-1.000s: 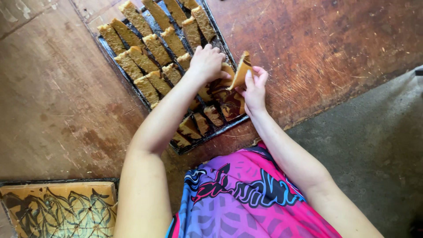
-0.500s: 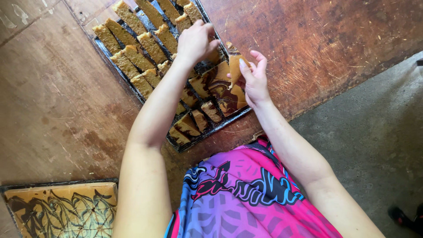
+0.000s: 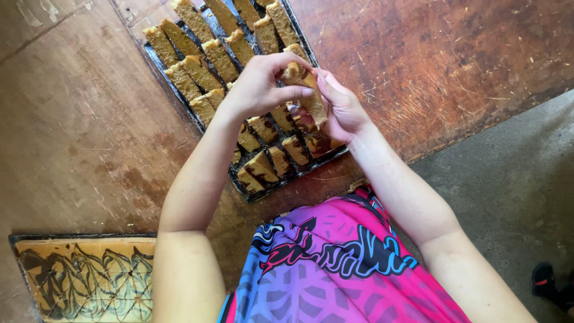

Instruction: The person slices rectangular slabs of swirled cake and arranges the pieces onto a metal tray.

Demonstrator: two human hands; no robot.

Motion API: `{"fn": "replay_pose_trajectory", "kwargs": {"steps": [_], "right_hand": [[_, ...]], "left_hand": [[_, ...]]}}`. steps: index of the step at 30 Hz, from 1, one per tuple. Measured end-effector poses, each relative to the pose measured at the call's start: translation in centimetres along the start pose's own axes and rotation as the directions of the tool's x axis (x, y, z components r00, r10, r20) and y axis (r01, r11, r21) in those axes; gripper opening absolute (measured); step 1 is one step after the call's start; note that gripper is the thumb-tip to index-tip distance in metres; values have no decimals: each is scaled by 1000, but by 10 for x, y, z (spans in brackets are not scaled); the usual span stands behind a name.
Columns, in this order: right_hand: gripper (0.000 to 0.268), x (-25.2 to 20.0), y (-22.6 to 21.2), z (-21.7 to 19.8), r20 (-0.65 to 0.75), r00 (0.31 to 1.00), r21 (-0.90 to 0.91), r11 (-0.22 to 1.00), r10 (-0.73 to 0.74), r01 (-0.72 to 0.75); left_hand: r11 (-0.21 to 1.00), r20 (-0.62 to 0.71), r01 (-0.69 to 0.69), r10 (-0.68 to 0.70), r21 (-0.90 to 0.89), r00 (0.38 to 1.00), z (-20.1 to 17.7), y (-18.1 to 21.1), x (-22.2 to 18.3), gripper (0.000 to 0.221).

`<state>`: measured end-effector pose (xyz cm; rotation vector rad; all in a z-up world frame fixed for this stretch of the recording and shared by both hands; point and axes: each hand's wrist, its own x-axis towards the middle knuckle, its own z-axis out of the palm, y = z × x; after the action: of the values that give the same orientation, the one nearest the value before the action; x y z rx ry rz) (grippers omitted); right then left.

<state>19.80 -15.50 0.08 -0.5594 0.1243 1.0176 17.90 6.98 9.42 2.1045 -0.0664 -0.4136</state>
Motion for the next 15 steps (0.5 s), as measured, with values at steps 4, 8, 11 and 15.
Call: {"fn": "replay_pose_trajectory", "kwargs": {"steps": [4, 8, 11, 15], "right_hand": [[34, 37, 1, -39, -89, 966, -822, 566, -243, 67], [31, 44, -8, -51, -28, 958, -960, -260, -284, -105], [28, 40, -10, -44, 108, 957, -911, -412, -269, -13], [35, 34, -12, -44, -16, 994, -918, -391, -112, -59]], "left_hand": [[925, -204, -70, 155, 373, 967, 2, -24, 7, 32], [798, -221, 105, 36, 594, 975, 18, -66, 33, 37], [727, -198, 182, -65, 662, 978, 31, -93, 47, 40], [753, -229, 149, 2, 641, 974, 36, -102, 46, 60]]}}
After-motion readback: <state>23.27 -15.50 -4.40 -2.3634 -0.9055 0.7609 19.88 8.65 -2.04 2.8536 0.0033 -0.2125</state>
